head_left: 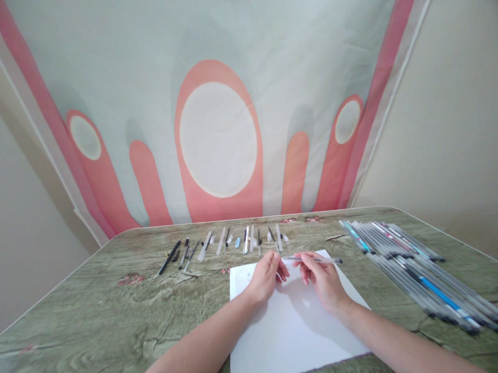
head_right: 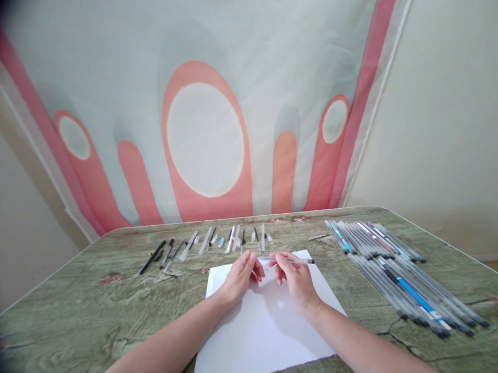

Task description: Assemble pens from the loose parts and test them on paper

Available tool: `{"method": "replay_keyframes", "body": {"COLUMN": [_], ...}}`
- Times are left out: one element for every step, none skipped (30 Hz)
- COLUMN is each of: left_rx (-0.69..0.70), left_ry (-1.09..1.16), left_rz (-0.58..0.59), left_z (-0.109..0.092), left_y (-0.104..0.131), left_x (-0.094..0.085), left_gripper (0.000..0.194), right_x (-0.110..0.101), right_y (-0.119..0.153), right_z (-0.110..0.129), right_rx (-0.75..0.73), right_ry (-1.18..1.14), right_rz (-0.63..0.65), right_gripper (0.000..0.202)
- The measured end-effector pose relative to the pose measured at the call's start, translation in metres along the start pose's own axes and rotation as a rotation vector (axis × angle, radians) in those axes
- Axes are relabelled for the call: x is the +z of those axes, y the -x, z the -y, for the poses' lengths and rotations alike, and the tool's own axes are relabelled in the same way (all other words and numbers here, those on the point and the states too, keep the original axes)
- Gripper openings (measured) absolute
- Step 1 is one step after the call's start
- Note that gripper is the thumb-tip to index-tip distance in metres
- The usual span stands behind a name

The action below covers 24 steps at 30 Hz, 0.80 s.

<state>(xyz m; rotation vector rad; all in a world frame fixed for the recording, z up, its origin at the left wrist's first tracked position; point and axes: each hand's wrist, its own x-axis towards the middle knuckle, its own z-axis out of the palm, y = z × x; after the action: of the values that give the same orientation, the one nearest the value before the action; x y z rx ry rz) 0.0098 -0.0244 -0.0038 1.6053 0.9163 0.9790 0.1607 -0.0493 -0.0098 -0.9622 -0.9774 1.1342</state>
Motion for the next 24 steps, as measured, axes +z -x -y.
{"method": "replay_keyframes", "body": {"left_rx": [-0.004,-0.007,-0.007,-0.006,-0.004,-0.002,0.000,-0.001,-0.005,-0.009,-0.014,-0.019,-0.021,-0.021,-0.019,-0.017,-0.015,-0.014,-0.016,-0.018,-0.018,-0.018,-0.017,-0.016], "left_ry": [0.005,0.009,0.012,0.015,0.018,0.022,0.026,0.030,0.034,0.037,0.039,0.041,0.044,0.049,0.054,0.059,0.063,0.066,0.069,0.072,0.076,0.081,0.085,0.087], "left_rz": [-0.002,-0.003,-0.006,-0.009,-0.010,-0.010,-0.011,-0.012,-0.012,-0.014,-0.018,-0.020,-0.022,-0.025,-0.028,-0.031,-0.035,-0.040,-0.045,-0.049,-0.052,-0.056,-0.058,-0.059], "left_z": [-0.0003,-0.0004,-0.0004,-0.0003,0.0000,0.0004,0.0009,0.0014,0.0019,0.0023,0.0026,0.0028,0.0028,0.0026,0.0023,0.0018,0.0012,0.0006,0.0001,-0.0003,-0.0005,-0.0006,-0.0005,-0.0003], "left_y": [-0.0002,-0.0004,-0.0006,-0.0009,-0.0012,-0.0015,-0.0019,-0.0023,-0.0027,-0.0031,-0.0034,-0.0037,-0.0039,-0.0040,-0.0041,-0.0041,-0.0040,-0.0039,-0.0038,-0.0038,-0.0037,-0.0036,-0.0036,-0.0035], "left_x": [-0.0001,-0.0002,-0.0002,-0.0002,-0.0002,-0.0002,-0.0001,-0.0001,-0.0001,-0.0001,-0.0001,-0.0001,-0.0001,0.0000,0.0000,0.0001,0.0002,0.0003,0.0004,0.0005,0.0007,0.0008,0.0009,0.0010], "left_gripper": [0.043,0.043,0.043,0.042,0.042,0.041,0.041,0.041,0.040,0.040,0.040,0.040,0.040,0.040,0.040,0.040,0.041,0.041,0.041,0.041,0.042,0.042,0.042,0.042], "right_x": [-0.0002,-0.0004,-0.0008,-0.0013,-0.0017,-0.0021,-0.0023,-0.0025,-0.0026,-0.0025,-0.0023,-0.0019,-0.0015,-0.0011,-0.0006,0.0000,0.0004,0.0009,0.0013,0.0016,0.0019,0.0021,0.0023,0.0024], "right_y": [0.0002,0.0002,0.0001,0.0000,-0.0002,-0.0003,-0.0004,-0.0004,-0.0004,-0.0002,0.0000,0.0003,0.0006,0.0010,0.0013,0.0017,0.0020,0.0023,0.0025,0.0027,0.0029,0.0030,0.0030,0.0030], "right_z": [-0.0004,-0.0010,-0.0019,-0.0028,-0.0038,-0.0046,-0.0053,-0.0058,-0.0060,-0.0060,-0.0058,-0.0054,-0.0048,-0.0041,-0.0033,-0.0025,-0.0016,-0.0007,0.0000,0.0007,0.0011,0.0014,0.0014,0.0012], "right_rx": [0.000,-0.002,-0.005,-0.008,-0.010,-0.011,-0.012,-0.013,-0.014,-0.016,-0.020,-0.021,-0.022,-0.022,-0.021,-0.021,-0.019,-0.016,-0.013,-0.011,-0.011,-0.011,-0.011,-0.012], "right_ry": [0.002,0.006,0.010,0.014,0.018,0.021,0.024,0.027,0.030,0.032,0.032,0.031,0.028,0.025,0.023,0.022,0.022,0.025,0.028,0.031,0.033,0.032,0.030,0.025], "right_rz": [0.006,0.010,0.013,0.014,0.017,0.020,0.024,0.030,0.037,0.044,0.051,0.057,0.062,0.065,0.067,0.066,0.067,0.071,0.075,0.080,0.083,0.086,0.089,0.090], "right_gripper": [0.033,0.033,0.034,0.035,0.035,0.036,0.036,0.036,0.036,0.036,0.035,0.035,0.035,0.035,0.034,0.034,0.034,0.035,0.035,0.036,0.036,0.036,0.036,0.035]}}
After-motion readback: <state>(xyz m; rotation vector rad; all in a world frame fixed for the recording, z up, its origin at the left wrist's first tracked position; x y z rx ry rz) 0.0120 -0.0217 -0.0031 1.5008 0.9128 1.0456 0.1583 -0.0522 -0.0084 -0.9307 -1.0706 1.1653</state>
